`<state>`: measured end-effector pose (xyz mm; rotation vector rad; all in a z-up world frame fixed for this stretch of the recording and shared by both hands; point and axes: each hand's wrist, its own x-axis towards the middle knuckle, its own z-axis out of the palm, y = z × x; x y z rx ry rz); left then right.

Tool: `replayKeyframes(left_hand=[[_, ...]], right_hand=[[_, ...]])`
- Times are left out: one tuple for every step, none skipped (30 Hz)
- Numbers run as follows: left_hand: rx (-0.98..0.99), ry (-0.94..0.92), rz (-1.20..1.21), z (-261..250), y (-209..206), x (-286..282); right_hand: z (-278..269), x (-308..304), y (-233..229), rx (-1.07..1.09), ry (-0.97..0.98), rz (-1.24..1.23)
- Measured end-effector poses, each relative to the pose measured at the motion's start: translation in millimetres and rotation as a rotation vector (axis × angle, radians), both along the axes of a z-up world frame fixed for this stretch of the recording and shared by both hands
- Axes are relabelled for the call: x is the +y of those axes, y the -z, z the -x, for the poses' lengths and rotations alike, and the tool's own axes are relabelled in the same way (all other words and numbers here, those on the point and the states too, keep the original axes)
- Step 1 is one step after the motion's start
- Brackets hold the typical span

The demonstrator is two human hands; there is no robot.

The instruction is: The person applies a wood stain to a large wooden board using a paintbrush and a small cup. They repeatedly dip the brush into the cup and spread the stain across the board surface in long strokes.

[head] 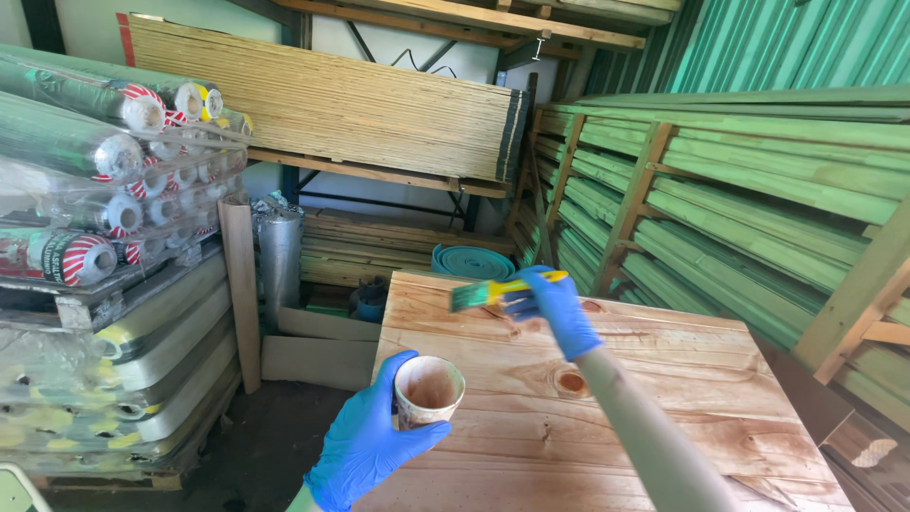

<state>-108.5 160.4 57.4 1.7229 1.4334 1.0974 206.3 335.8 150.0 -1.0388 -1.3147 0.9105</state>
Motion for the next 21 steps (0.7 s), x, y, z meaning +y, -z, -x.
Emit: replayKeyframes(left_hand=[[0.003,0.002,0.001,-0.9,1.6,1.6],[0.015,-0.006,0.002,-1.5,3.2,3.2],[0.025,-0.015,0.006,-1.8,4.9,4.5],[0.027,-0.016,0.008,-2.8,5.0,6.2],[0.014,0.002,-0.023,-3.1,6.1,7.0],[0.001,0.019,-0.054,-3.1,7.4,7.7],[0.002,0.017,-0.051,-4.4,4.8,7.1],[0.027,0.010,-0.036,-5.5,2.2,6.6],[0.051,0.005,-0.019,-7.6,-0.5,6.2],[0.051,0.004,-0.015,-7.6,-0.4,7.8],[0.068,0.007,-0.023,-7.6,0.4,8.8],[0.085,0.010,-0.030,-7.6,1.3,9.5],[0.084,0.009,-0.027,-8.0,0.2,8.6],[0.084,0.014,-0.024,-8.6,-1.2,7.7],[0.087,0.022,-0.022,-9.5,-3.0,7.5],[0.087,0.025,-0.020,-9.5,-3.3,5.8],[0.091,0.025,-0.017,-9.8,-4.2,4.7],[0.094,0.024,-0.014,-10.1,-5.2,3.4],[0.097,0.029,-0.014,-9.7,-5.3,2.0],[0.100,0.014,0.007,-9.2,-5.4,0.4],[0.103,-0.003,0.028,-8.3,-5.3,-1.5]], right_hand=[[13.6,17.7,9.8,0.003,0.002,0.001],[27.5,35.6,19.4,0.030,-0.058,0.054],[42.3,53.8,29.2,0.055,-0.119,0.109],[48.4,59.3,36.6,0.057,-0.120,0.111],[55.8,64.6,45.3,0.050,-0.171,0.090],[63.4,69.7,54.3,0.044,-0.222,0.068],[62.2,71.7,56.5,0.045,-0.224,0.071],[61.2,73.8,58.7,-0.002,-0.213,0.055],[58.9,75.6,60.8,-0.049,-0.199,0.039],[52.1,71.9,59.0,-0.049,-0.200,0.043],[45.3,67.5,57.6,-0.064,-0.165,0.017],[38.7,63.1,56.3,-0.078,-0.130,-0.009],[28.2,55.0,49.3,-0.079,-0.130,-0.006],[17.5,47.0,42.1,-0.126,-0.096,-0.009],[5.7,38.7,34.7,-0.170,-0.059,-0.012],[-8.5,34.1,30.0,-0.169,-0.057,-0.010],[-23.5,29.1,24.6,-0.207,-0.016,0.018],[-38.6,23.8,19.1,-0.245,0.026,0.046],[-52.6,16.3,17.6,-0.241,0.030,0.046],[-66.5,8.6,16.1,-0.242,0.067,0.039],[-79.7,1.2,15.0,-0.243,0.102,0.032]])
